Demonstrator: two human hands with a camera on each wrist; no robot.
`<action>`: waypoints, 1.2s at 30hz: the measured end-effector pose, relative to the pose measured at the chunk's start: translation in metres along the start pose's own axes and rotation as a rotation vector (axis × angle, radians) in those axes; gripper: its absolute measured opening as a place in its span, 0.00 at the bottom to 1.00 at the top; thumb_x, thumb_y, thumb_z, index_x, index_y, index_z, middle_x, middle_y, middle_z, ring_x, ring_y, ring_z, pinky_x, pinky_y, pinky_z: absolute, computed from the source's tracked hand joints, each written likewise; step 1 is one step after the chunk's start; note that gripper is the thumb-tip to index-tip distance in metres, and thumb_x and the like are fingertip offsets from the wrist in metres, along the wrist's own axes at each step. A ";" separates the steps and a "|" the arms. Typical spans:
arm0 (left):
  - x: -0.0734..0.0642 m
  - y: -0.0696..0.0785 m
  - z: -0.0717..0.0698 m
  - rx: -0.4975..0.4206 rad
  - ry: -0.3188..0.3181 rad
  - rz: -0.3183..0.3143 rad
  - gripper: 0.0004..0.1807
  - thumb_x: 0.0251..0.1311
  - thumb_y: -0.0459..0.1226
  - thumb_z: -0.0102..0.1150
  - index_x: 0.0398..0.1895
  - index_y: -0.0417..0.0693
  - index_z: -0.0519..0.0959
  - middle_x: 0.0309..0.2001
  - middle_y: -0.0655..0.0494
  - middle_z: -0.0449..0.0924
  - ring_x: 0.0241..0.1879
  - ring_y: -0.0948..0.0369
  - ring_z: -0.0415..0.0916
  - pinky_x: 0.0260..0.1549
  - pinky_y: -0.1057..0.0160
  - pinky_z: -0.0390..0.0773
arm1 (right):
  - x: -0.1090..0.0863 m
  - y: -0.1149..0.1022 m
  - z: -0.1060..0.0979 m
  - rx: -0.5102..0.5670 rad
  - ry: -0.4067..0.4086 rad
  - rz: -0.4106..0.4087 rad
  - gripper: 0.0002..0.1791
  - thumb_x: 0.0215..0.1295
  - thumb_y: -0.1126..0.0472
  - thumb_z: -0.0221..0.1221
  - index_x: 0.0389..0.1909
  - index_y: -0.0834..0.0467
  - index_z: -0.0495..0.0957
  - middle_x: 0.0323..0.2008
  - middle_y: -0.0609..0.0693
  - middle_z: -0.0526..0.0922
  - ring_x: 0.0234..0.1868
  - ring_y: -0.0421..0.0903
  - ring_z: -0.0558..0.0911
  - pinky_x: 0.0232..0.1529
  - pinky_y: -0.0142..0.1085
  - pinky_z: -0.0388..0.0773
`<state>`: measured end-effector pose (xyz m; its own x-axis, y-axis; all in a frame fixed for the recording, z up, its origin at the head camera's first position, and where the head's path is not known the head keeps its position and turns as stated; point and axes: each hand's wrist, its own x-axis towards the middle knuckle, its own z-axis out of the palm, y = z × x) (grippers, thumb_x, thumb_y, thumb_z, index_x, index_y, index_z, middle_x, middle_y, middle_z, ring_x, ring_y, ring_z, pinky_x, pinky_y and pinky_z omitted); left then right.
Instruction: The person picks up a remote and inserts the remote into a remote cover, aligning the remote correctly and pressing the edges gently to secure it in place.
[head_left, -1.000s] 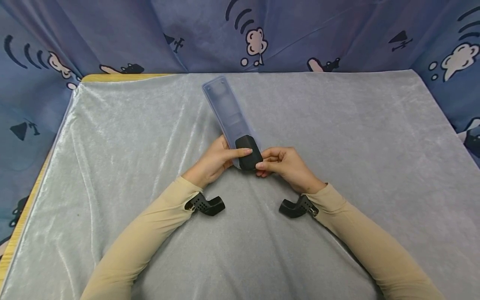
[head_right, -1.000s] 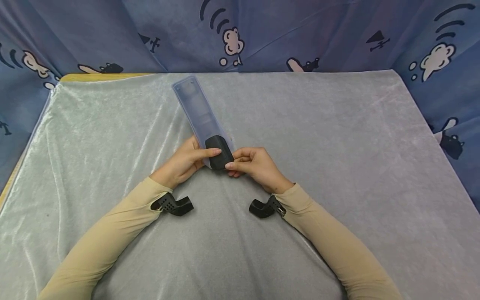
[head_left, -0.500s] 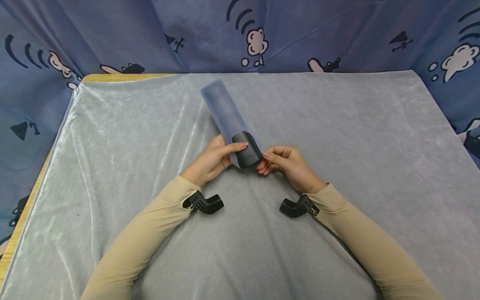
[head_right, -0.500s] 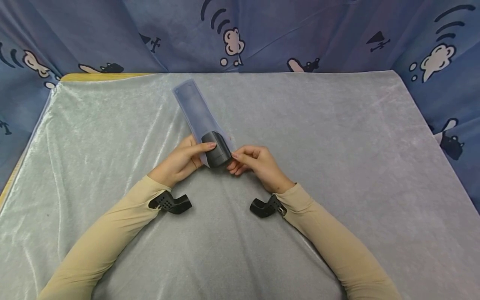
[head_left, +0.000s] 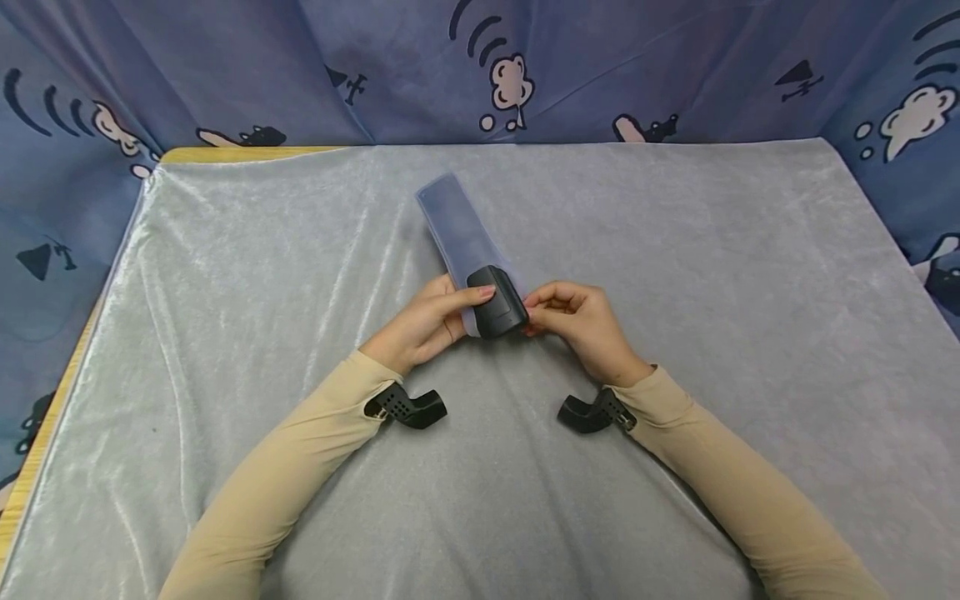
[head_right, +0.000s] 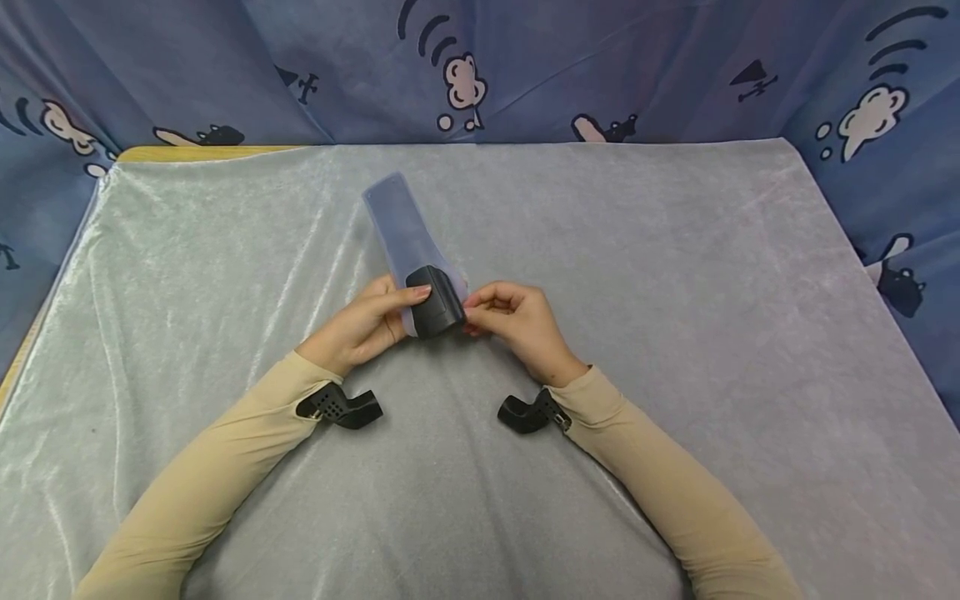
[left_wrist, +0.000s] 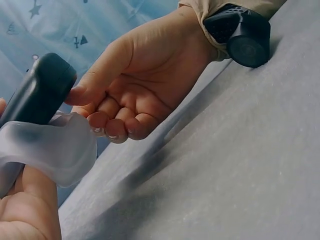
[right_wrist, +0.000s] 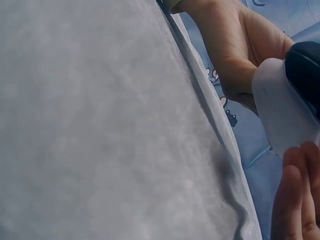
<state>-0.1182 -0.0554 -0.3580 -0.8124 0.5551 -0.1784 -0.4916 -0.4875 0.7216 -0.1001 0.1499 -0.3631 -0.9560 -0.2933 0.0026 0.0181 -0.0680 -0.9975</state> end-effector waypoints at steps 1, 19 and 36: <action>0.000 0.000 0.000 -0.004 -0.005 -0.006 0.17 0.66 0.21 0.38 0.57 0.30 0.62 0.46 0.47 0.76 0.45 0.58 0.78 0.44 0.64 0.79 | 0.000 0.000 0.000 -0.012 0.001 -0.004 0.07 0.57 0.77 0.58 0.33 0.65 0.79 0.26 0.51 0.82 0.26 0.44 0.82 0.33 0.36 0.82; -0.001 -0.002 0.003 -0.058 -0.029 -0.047 0.16 0.67 0.24 0.37 0.57 0.30 0.60 0.49 0.45 0.72 0.46 0.58 0.77 0.44 0.64 0.79 | -0.004 -0.006 0.004 -0.226 0.056 -0.097 0.06 0.54 0.77 0.62 0.33 0.74 0.76 0.24 0.49 0.81 0.25 0.43 0.80 0.29 0.33 0.80; 0.000 0.000 0.002 -0.038 -0.010 -0.056 0.13 0.68 0.24 0.36 0.53 0.27 0.64 0.45 0.46 0.75 0.43 0.59 0.78 0.40 0.67 0.79 | -0.004 -0.005 0.004 -0.375 0.006 -0.198 0.02 0.56 0.77 0.60 0.30 0.72 0.80 0.23 0.58 0.83 0.22 0.44 0.82 0.24 0.30 0.78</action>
<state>-0.1171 -0.0544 -0.3569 -0.7801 0.5890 -0.2111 -0.5482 -0.4807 0.6844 -0.0954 0.1479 -0.3579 -0.9321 -0.3035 0.1975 -0.2728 0.2299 -0.9342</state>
